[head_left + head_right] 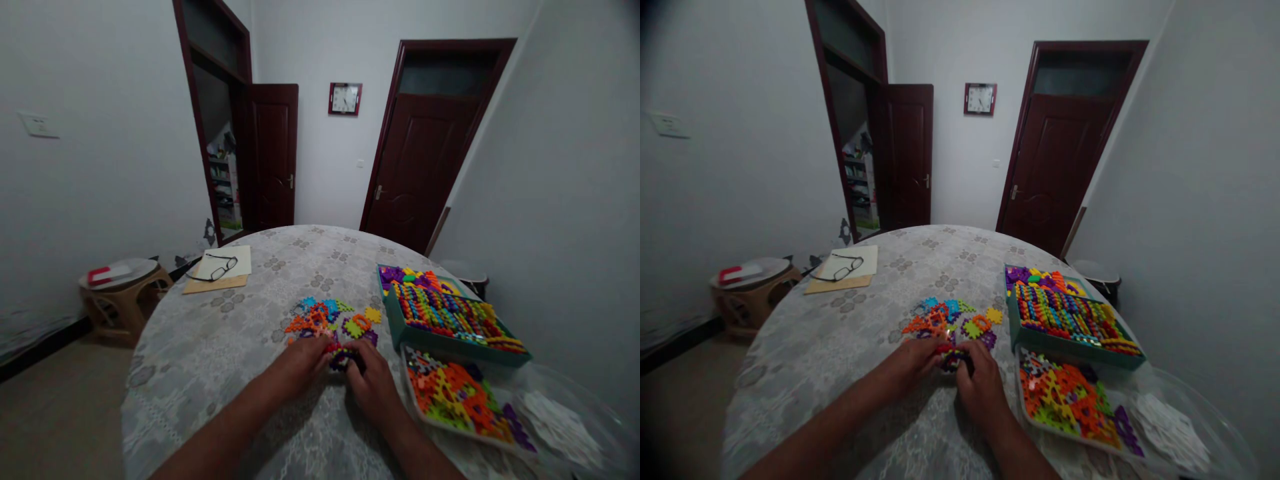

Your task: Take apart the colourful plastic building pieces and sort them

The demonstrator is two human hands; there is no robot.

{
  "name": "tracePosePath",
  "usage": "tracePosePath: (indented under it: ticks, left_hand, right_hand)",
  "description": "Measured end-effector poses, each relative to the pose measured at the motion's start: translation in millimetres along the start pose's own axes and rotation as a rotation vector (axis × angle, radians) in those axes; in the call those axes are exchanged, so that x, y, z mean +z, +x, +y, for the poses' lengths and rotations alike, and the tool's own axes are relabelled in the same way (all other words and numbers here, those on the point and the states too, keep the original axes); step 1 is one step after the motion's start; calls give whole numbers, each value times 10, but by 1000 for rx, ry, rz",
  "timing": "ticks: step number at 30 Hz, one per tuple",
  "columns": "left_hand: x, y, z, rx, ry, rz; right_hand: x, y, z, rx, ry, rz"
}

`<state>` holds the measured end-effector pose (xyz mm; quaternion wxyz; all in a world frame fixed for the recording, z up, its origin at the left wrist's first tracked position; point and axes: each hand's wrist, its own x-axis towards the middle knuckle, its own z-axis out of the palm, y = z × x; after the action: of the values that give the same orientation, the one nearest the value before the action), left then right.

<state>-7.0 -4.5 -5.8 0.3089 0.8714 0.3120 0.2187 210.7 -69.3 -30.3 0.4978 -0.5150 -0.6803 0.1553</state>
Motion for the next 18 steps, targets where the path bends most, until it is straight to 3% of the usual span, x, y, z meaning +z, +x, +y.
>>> tracePosePath:
  ticks: [3, 10, 15, 18]
  left_hand:
    - [9, -80, 54, -59, -26, 16]
    - [-34, -122, 46, -6, -147, -52]
    - [-75, -120, -21, -33, -273, -183]
    - [-93, -105, -38, 14, -266, -174]
  right_hand:
    - [11, -17, -1, -24, -8, -24]
    - [-26, -38, 13, -71, -25, -133]
    - [-52, -48, 92, -8, -25, -202]
    - [-98, -52, 98, 33, -29, -236]
